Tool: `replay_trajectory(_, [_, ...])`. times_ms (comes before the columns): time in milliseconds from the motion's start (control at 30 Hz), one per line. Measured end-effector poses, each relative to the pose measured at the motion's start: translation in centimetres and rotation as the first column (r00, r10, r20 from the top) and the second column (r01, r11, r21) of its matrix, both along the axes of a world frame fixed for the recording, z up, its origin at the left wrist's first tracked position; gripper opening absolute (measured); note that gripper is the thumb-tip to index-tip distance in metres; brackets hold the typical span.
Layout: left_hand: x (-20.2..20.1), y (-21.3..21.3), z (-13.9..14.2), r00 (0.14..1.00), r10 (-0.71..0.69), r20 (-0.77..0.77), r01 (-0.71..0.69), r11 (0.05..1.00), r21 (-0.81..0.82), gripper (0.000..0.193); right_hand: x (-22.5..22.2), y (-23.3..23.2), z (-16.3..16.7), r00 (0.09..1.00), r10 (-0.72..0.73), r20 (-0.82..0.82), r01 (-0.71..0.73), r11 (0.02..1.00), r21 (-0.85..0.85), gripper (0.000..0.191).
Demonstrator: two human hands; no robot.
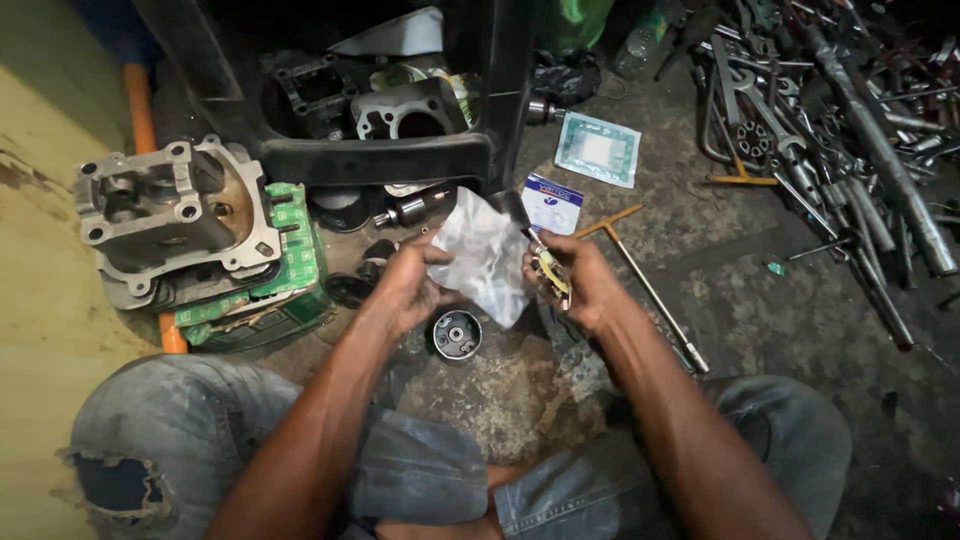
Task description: The person sits on the floor and assembles small mechanical components, including a circular housing, a yellow gear, and a metal shaft. They use a screwdriver to tighten screws on the assembly and handle various small parts and tools scattered around them.
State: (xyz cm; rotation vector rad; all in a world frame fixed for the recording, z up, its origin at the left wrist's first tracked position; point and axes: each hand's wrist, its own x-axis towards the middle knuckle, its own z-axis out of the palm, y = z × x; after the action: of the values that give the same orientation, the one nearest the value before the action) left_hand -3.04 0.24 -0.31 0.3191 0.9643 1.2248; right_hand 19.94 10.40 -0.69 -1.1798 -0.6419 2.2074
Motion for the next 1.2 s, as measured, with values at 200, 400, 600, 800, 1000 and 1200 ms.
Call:
replay_trajectory(200, [1.0, -0.2, -0.7, 0.99, -0.001, 0.144, 0.019, 0.991, -0.129, 0.055, 0.7, 0.7, 2.4, 1.0, -0.003, 0.016, 0.002, 0.998, 0.061, 0.023])
replay_trajectory(400, [1.0, -0.2, -1.6, 0.978, 0.037, 0.204, 0.0, 0.984, -0.179, 0.061, 0.4, -0.1, 4.9, 1.0, 0.007, -0.007, -0.006, 0.995, 0.102, 0.022])
replay_trajectory(600, [0.6, -0.4, -2.7, 0.919, -0.092, 0.382, 0.116, 0.992, -0.04, 0.058, 0.1, -0.2, 5.1, 1.0, 0.015, 0.02, -0.016, 0.997, 0.07, 0.024])
replay_trajectory(800, [2.6, -0.2, -3.1, 0.971, -0.137, -0.195, 0.135, 0.991, -0.024, 0.067, 0.8, 0.7, 4.7, 0.997, -0.046, 0.07, 0.04, 0.996, 0.081, 0.024])
replay_trajectory(1000, [5.1, -0.4, -3.3, 0.909, -0.319, -0.269, 0.298, 0.947, -0.117, 0.075, 0.4, 0.1, 4.3, 0.998, 0.033, 0.052, -0.039, 0.991, 0.13, 0.021])
replay_trajectory(1200, [5.5, -0.3, -4.3, 0.741, -0.25, -0.623, 0.277, 0.959, -0.055, 0.052, -1.1, -0.8, 1.9, 0.982, 0.109, 0.152, -0.122, 0.99, 0.073, 0.019])
